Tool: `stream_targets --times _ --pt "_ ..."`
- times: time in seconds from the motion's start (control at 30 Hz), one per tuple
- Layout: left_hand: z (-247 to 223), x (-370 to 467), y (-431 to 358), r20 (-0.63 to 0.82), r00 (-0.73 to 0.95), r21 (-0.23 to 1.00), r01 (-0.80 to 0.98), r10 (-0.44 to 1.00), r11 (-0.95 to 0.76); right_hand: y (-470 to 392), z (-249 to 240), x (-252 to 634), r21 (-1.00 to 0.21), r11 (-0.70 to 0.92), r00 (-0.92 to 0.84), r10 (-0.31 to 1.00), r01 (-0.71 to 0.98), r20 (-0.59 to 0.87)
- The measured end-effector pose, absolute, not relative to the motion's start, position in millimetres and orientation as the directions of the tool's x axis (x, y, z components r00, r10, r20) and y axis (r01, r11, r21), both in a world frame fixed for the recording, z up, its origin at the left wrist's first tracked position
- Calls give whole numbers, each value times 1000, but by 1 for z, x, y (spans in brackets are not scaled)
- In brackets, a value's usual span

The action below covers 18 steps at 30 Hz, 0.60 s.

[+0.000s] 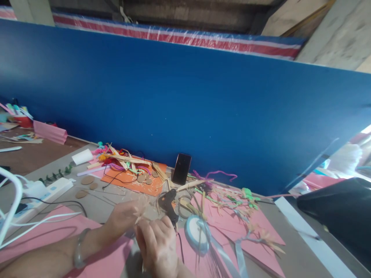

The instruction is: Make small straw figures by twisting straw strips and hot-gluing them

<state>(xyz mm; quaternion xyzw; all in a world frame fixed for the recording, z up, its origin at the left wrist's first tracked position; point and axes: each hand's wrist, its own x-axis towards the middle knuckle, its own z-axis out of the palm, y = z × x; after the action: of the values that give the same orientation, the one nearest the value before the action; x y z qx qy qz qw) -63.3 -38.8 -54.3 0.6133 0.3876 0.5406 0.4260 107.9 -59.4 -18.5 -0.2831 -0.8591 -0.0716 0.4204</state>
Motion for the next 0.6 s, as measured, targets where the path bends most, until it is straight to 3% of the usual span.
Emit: stream_targets --times 0.17,0.6 --pt "-53 -63 -39 297 125 953 21 947 -302 -60 -17 109 -44 830 -541 401 556 740" --pt "-55 -65 -39 366 165 920 82 916 -383 -58 -22 111 57 824 -571 340 564 748"
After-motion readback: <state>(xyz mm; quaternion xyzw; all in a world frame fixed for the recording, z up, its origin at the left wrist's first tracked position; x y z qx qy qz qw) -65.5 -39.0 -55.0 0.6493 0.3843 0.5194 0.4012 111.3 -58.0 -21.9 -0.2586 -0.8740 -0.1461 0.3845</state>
